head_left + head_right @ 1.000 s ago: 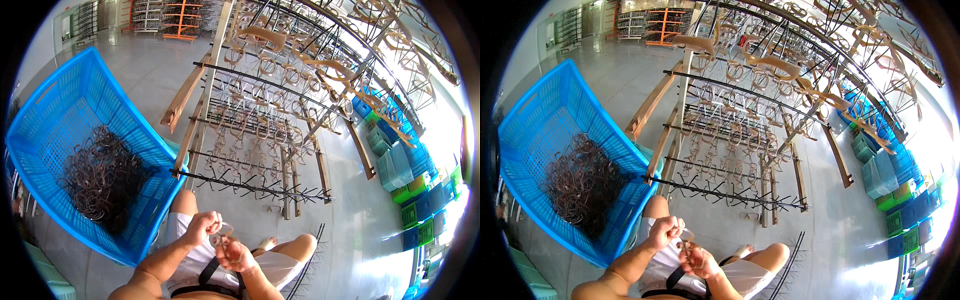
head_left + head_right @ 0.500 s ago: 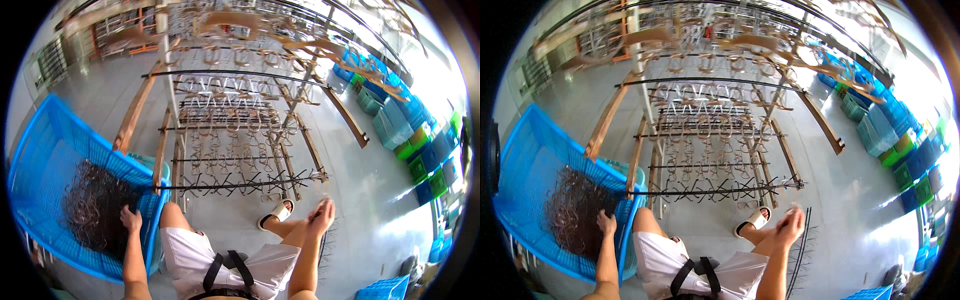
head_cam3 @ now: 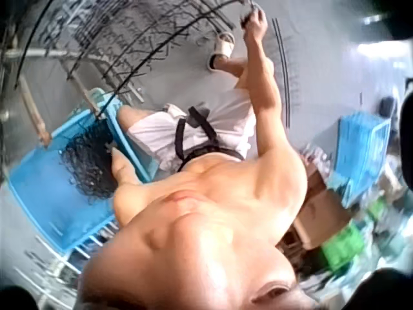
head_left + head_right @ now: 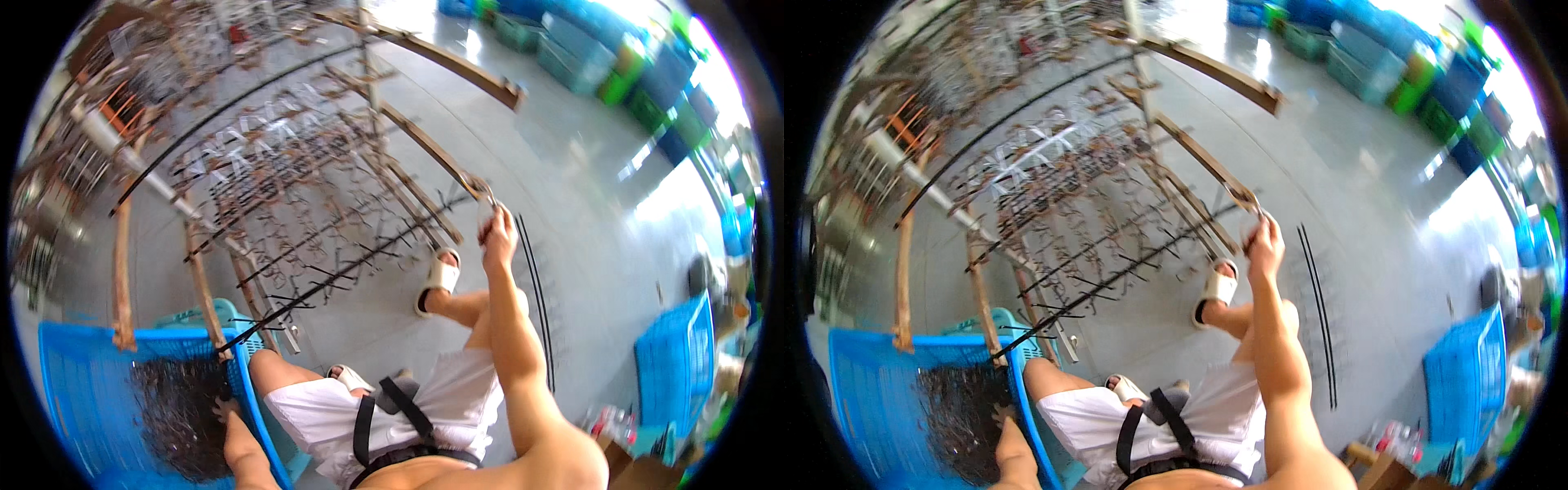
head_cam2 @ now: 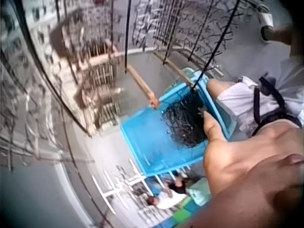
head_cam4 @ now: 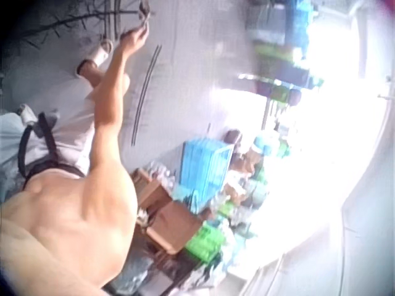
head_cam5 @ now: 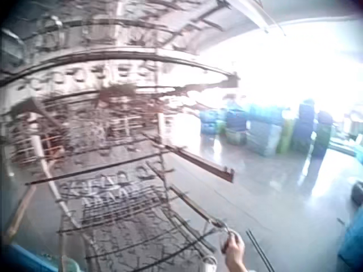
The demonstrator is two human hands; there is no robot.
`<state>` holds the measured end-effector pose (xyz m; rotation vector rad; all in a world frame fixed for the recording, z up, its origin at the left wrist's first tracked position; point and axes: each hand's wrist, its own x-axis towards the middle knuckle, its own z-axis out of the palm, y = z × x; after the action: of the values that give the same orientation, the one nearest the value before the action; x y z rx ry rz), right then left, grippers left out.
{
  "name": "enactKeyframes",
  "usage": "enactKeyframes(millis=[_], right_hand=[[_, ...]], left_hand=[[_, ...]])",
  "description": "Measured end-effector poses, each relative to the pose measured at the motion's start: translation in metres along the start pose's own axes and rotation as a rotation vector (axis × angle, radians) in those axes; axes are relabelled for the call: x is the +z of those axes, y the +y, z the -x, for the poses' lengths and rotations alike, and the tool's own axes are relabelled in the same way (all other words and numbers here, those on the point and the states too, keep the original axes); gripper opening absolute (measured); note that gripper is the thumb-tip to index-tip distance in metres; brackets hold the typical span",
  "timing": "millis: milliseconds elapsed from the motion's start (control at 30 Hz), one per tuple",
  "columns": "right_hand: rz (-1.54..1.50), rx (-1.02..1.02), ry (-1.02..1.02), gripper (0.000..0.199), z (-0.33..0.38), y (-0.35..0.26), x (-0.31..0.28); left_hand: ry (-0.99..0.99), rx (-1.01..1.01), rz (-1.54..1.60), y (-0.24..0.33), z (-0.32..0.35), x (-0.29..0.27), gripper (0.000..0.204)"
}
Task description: The person repeatedly picks up metal hanger parts from a blue basket and attaches them to a metal rack. They handle the parts one at a time, hooking them onto the rack's horizontal bars.
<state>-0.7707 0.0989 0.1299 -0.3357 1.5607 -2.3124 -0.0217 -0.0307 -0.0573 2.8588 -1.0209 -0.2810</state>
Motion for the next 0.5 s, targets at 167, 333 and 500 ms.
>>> enactKeyframes(millis=[167,333,500], right_hand=[[-0.105,0.001,0.030,0.017,-0.006,-0.005,0.006],[-0.051,0.089,-0.082,0.019,-0.013,-0.011,0.018],[-0.049,0.127,-0.103,0.018,-0.018,-0.014,0.029]], left_hand=[[-0.097,0.056,0.211,-0.014,-0.040,0.044,0.036],[-0.187,0.021,0.312,-0.004,-0.032,0.038,0.032],[-0.220,0.006,0.402,0.000,-0.035,0.023,0.029]])
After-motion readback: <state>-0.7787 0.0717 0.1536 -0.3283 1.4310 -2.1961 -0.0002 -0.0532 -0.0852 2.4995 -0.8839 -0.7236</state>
